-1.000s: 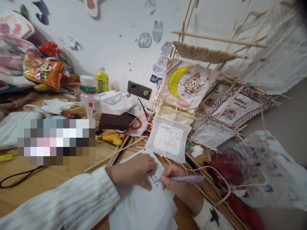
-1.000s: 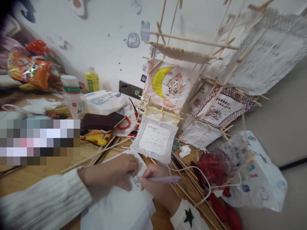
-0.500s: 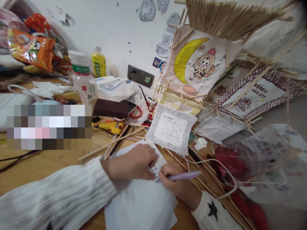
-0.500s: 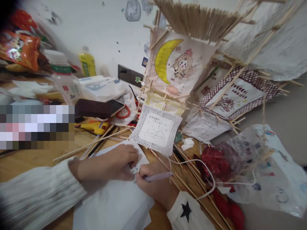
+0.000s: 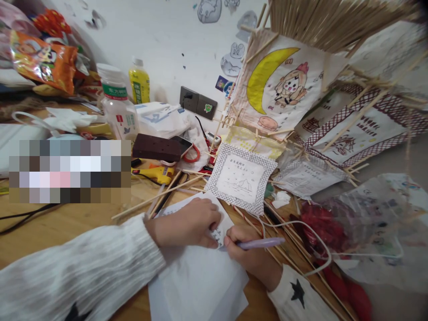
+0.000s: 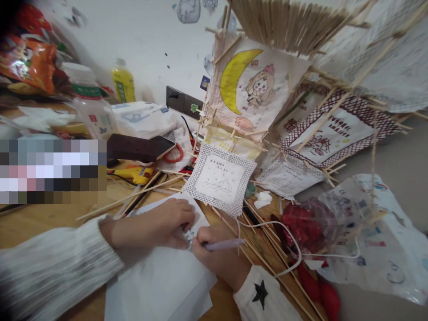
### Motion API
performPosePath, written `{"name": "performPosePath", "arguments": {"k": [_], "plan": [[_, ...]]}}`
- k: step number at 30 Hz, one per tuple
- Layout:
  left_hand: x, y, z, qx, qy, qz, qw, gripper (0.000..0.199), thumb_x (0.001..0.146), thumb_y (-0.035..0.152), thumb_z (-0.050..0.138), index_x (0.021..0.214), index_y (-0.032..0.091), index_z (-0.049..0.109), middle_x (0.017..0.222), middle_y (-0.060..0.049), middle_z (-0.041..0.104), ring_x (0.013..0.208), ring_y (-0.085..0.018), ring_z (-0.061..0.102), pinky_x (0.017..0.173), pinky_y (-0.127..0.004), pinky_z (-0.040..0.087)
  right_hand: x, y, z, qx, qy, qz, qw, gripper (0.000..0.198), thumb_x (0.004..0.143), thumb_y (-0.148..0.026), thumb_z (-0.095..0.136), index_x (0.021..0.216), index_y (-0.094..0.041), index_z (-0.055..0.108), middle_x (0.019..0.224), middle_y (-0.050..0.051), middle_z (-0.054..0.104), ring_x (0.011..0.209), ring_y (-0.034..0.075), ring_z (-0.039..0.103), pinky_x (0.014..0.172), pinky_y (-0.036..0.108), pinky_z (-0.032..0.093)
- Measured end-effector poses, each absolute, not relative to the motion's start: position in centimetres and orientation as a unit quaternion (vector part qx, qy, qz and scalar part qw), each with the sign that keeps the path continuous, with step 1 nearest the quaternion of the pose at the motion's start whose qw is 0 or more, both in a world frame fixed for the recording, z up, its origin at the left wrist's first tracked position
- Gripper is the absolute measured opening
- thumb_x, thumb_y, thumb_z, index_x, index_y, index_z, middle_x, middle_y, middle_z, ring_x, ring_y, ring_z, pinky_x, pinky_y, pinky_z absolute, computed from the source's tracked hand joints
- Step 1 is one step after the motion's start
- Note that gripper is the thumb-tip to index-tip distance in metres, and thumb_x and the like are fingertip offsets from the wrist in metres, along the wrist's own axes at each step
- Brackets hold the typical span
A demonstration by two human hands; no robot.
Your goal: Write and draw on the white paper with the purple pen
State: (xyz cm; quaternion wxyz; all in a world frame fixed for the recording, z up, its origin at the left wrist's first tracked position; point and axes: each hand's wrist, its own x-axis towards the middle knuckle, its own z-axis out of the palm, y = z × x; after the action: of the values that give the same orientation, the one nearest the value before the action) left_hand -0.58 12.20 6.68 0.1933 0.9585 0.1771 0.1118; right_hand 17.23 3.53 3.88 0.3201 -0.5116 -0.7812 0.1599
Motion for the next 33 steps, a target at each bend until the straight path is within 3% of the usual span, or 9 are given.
{"name": "performPosePath", "arguments": {"k": [33], "plan": [[-0.66, 11.98, 7.41, 0.957, 0.177, 0.107, 0.203, 0.028, 0.066, 0.031, 0.079, 0.070, 0.018, 0.055, 0.077, 0.000, 0.058, 0.077, -0.019, 0.052, 0.066, -0.027, 0.033, 17.14, 3.46, 3.98, -0.502, -0.782, 0.167, 0.330, 0.027, 0.075, -0.017, 0.044, 0.051, -0.017, 0.031, 0.050, -0.003, 0.041, 0.049, 0.010, 0.040, 0.049, 0.022, 0.029]]}}
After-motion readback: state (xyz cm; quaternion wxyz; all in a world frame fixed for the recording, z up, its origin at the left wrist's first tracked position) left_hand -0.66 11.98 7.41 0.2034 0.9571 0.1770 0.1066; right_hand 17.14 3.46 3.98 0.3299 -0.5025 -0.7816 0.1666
